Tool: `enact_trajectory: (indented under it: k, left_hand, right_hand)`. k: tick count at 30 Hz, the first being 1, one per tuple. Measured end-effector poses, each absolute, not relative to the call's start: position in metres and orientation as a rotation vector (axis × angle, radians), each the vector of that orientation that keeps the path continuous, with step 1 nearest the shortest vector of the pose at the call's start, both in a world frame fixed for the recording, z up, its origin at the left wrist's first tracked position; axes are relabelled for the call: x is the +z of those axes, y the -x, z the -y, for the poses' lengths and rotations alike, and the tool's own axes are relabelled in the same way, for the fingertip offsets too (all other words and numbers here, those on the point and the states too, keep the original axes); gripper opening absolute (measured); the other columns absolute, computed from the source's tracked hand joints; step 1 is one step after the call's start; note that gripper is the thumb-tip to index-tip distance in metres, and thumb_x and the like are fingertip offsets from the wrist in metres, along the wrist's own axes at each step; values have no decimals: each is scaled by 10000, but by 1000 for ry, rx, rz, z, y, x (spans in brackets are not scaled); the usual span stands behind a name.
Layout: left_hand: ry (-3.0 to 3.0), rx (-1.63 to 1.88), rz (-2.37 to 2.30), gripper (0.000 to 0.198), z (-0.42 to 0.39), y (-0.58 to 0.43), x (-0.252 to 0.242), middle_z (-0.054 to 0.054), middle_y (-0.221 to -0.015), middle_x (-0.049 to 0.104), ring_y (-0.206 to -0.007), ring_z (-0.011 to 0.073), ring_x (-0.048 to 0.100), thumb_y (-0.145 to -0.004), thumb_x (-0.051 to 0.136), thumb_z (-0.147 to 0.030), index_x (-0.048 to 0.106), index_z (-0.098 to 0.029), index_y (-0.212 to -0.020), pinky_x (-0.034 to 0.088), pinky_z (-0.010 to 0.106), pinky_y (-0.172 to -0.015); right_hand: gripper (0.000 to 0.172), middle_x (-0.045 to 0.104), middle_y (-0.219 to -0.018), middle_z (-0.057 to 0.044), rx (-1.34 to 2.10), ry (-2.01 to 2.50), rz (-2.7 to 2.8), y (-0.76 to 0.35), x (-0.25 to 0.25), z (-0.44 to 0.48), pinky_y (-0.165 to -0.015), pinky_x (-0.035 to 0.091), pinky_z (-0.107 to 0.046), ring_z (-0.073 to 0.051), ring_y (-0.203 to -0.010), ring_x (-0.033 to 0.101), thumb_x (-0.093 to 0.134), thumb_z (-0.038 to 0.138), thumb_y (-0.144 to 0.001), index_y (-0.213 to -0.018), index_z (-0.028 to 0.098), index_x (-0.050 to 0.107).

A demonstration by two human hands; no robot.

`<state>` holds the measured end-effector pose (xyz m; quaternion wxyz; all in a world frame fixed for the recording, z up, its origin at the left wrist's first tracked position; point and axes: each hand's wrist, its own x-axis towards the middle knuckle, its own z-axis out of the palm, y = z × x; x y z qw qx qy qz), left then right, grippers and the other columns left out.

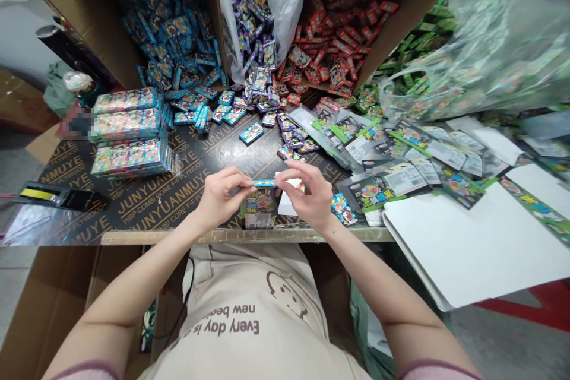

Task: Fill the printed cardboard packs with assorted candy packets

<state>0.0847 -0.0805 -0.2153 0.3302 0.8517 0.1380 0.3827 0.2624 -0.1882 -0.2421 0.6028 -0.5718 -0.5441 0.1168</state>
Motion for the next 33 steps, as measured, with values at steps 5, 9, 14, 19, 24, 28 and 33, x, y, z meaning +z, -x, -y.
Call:
enact_trajectory:
  k: [5, 9, 14, 19, 24, 28, 33]
  left_hand:
    - [-2236, 914, -427, 68, 84, -88, -206, 38, -725, 671, -645, 137, 602, -834, 664, -234, 709, -184, -822, 473, 242, -599]
    - [-1922, 725, -594, 176, 77, -89, -202, 43, -675, 688, -601, 153, 620, -738, 763, -332, 707, -165, -723, 486, 243, -552]
    - [-1704, 610, -633, 333, 72, -93, -204, 51, -605, 663, -548, 159, 605, -621, 834, -414, 650, -139, -592, 487, 255, -522]
    - [-1996, 877, -466, 194, 79, -89, -206, 49, -672, 683, -620, 150, 626, -766, 745, -332, 689, -167, -682, 494, 251, -568]
    - [-2061, 876, -384, 95, 79, -79, -207, 64, -798, 721, -718, 156, 669, -827, 682, -268, 730, -185, -825, 537, 253, -641]
    - [-1991, 827, -400, 93, 76, -77, -207, 67, -822, 725, -750, 166, 680, -827, 678, -260, 744, -196, -845, 545, 254, -644]
    - [-1960, 751, -422, 98, 73, -77, -206, 60, -794, 719, -708, 158, 663, -824, 676, -259, 748, -193, -815, 517, 243, -617]
  right_hand:
    - [398, 714, -823, 0, 135, 1347, 1302, -263, -252, 196, -820, 559, -452, -222, -799, 707, 673, 254, -826, -1187, 313, 514]
    - [495, 683, -843, -9, 319, 1322, 1226, -262, -244, 192, -803, 572, -431, -207, -767, 697, 662, 317, -841, -1283, 296, 439]
    - [504, 662, -797, 13, 411, 1277, 1246, -267, -238, 189, -802, 567, -417, -194, -753, 685, 685, 317, -828, -1273, 304, 450]
    - [496, 640, -765, 24, 446, 1283, 1216, -270, -238, 191, -761, 575, -401, -186, -732, 680, 682, 334, -829, -1262, 302, 442]
    - [498, 640, -769, 20, 456, 1272, 1186, -269, -237, 189, -737, 577, -396, -189, -727, 679, 692, 351, -820, -1250, 299, 447]
    - [516, 640, -751, 28, 494, 1282, 1169, -270, -236, 189, -727, 578, -394, -192, -721, 680, 698, 366, -813, -1257, 306, 442]
    - [511, 644, -759, 30, 488, 1251, 1178, -268, -233, 191, -757, 577, -394, -187, -726, 682, 707, 353, -806, -1246, 311, 450]
